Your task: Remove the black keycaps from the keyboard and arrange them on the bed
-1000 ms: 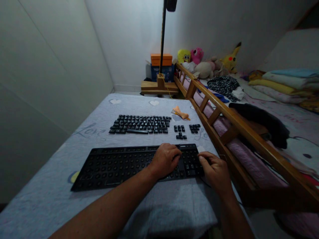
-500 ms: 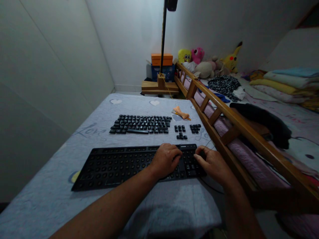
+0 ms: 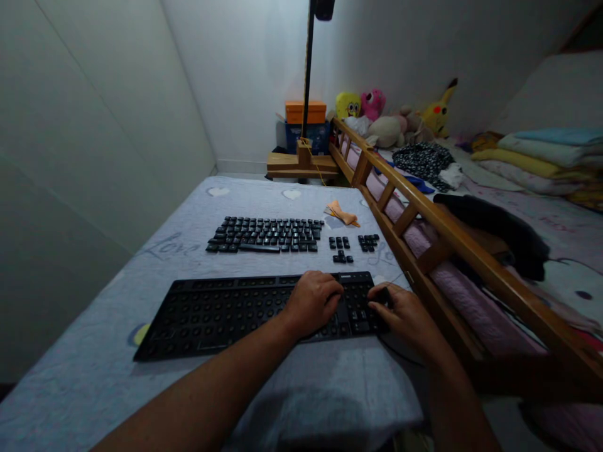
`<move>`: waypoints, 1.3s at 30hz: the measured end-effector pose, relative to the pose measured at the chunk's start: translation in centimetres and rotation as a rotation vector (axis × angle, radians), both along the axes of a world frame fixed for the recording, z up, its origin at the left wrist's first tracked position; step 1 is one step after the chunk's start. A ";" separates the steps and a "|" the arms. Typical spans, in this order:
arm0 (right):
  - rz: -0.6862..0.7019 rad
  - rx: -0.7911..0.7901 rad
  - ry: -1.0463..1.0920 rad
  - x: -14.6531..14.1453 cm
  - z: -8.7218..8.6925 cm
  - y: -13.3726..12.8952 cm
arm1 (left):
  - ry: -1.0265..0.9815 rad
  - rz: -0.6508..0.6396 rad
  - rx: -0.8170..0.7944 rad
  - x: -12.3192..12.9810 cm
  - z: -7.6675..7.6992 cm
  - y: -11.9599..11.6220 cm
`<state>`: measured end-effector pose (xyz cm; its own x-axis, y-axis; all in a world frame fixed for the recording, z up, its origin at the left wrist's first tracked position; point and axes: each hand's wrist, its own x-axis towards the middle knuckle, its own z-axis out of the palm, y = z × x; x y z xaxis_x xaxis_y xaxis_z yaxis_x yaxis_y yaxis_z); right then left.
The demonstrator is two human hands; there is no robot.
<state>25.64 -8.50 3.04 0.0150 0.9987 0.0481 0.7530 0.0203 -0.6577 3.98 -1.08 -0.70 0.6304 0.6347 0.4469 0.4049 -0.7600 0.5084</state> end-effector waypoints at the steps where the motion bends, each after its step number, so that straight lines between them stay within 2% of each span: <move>1: 0.000 -0.019 0.002 0.1 0.0 0.1 | 0.004 -0.001 -0.004 0.0 0.0 0.0; 7: 0.054 -0.109 0.030 0.6 0.7 1.0 | 0.039 -0.007 -0.018 0.1 0.0 0.0; 17: 0.164 -0.146 -0.016 0.8 1.8 2.6 | 0.051 -0.013 -0.024 0.0 -0.1 0.1; 26: 0.241 -0.203 0.059 1.1 2.4 3.9 | 0.045 -0.021 -0.020 0.0 -0.1 0.2; 39: 0.173 -0.220 0.180 1.5 1.3 3.6 | 0.034 -0.025 -0.048 0.0 0.2 0.0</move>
